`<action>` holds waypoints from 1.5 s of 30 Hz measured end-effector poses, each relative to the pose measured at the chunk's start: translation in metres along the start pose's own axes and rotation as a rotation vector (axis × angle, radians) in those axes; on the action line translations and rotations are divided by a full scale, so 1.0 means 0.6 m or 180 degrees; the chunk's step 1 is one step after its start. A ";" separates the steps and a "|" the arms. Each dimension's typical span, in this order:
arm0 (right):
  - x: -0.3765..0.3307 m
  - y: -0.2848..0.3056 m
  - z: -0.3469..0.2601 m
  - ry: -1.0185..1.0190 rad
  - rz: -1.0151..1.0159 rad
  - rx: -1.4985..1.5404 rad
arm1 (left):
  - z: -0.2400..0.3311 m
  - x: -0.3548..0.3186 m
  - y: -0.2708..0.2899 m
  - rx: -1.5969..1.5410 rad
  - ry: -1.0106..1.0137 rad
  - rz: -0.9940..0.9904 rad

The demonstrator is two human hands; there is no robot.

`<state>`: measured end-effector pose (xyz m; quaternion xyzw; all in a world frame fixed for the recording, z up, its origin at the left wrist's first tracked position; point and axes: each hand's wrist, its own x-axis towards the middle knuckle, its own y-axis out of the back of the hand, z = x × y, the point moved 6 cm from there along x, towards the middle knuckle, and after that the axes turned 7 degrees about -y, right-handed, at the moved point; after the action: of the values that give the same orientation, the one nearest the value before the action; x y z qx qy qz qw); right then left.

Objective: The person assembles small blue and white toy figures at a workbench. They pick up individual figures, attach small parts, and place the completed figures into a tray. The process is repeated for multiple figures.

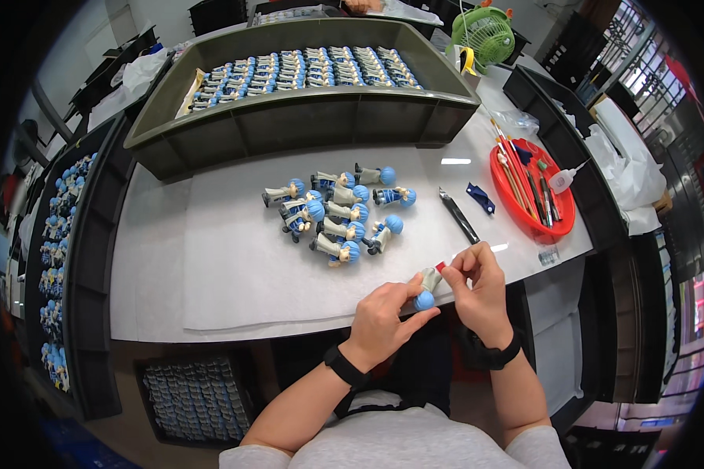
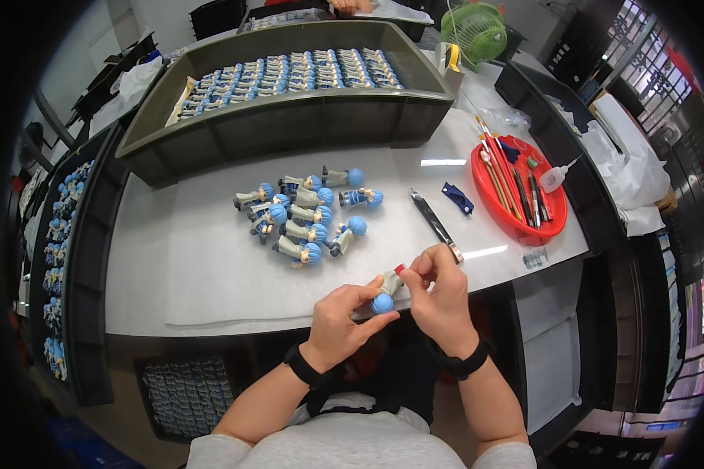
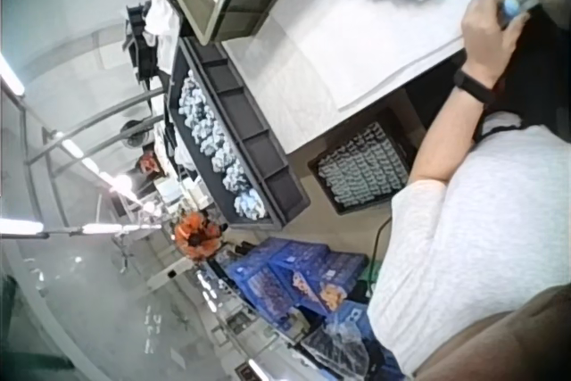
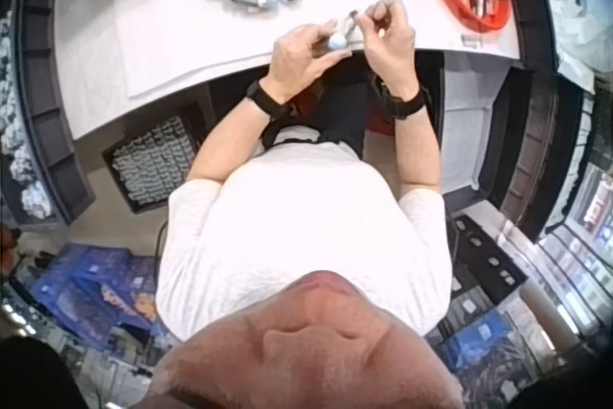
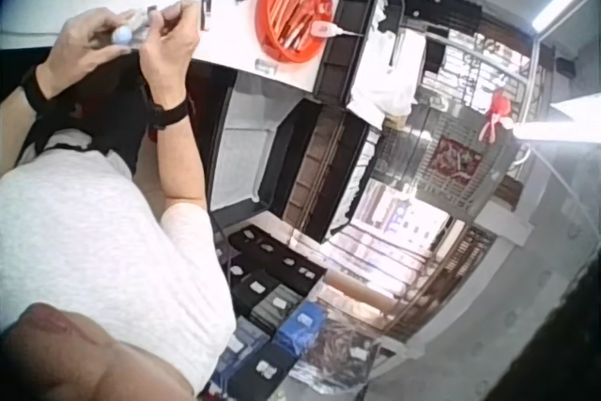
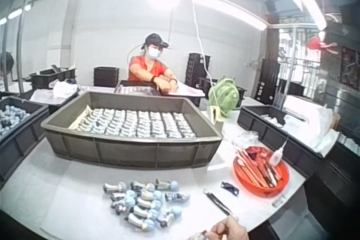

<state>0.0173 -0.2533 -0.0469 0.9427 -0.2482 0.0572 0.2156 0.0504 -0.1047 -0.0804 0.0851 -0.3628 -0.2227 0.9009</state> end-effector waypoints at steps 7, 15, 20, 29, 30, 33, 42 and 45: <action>0.010 0.005 0.002 0.0114 0.0159 -0.0776 | 0.006 0.000 -0.003 -0.0006 -0.0119 -0.0001; 0.005 0.022 0.008 -0.0072 0.0235 -0.0700 | 0.011 0.000 -0.002 0.0113 -0.0200 0.0012; -0.011 0.032 0.011 -0.0354 0.0098 0.0359 | 0.015 0.004 -0.001 0.0196 -0.0251 0.0109; -0.029 0.002 0.016 -0.0201 -0.0014 0.0005 | 0.016 0.002 -0.006 0.0156 -0.0170 0.0022; -0.030 0.005 0.018 -0.0267 -0.0004 -0.0068 | 0.014 0.000 -0.009 0.0137 -0.0190 0.0038; -0.032 0.023 0.015 -0.0371 0.0077 -0.0359 | 0.010 -0.001 -0.008 0.0130 -0.0099 0.0016; -0.037 0.021 0.020 -0.0396 0.0098 -0.0249 | 0.011 -0.002 -0.008 0.0124 -0.0203 0.0010; -0.041 0.035 0.020 -0.0379 0.0271 -0.0039 | 0.012 -0.001 -0.007 0.0148 -0.0293 0.0056</action>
<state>-0.0144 -0.2642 -0.0548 0.9317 -0.3007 0.0087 0.2036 0.0438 -0.1083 -0.0767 0.0925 -0.4097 -0.2099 0.8829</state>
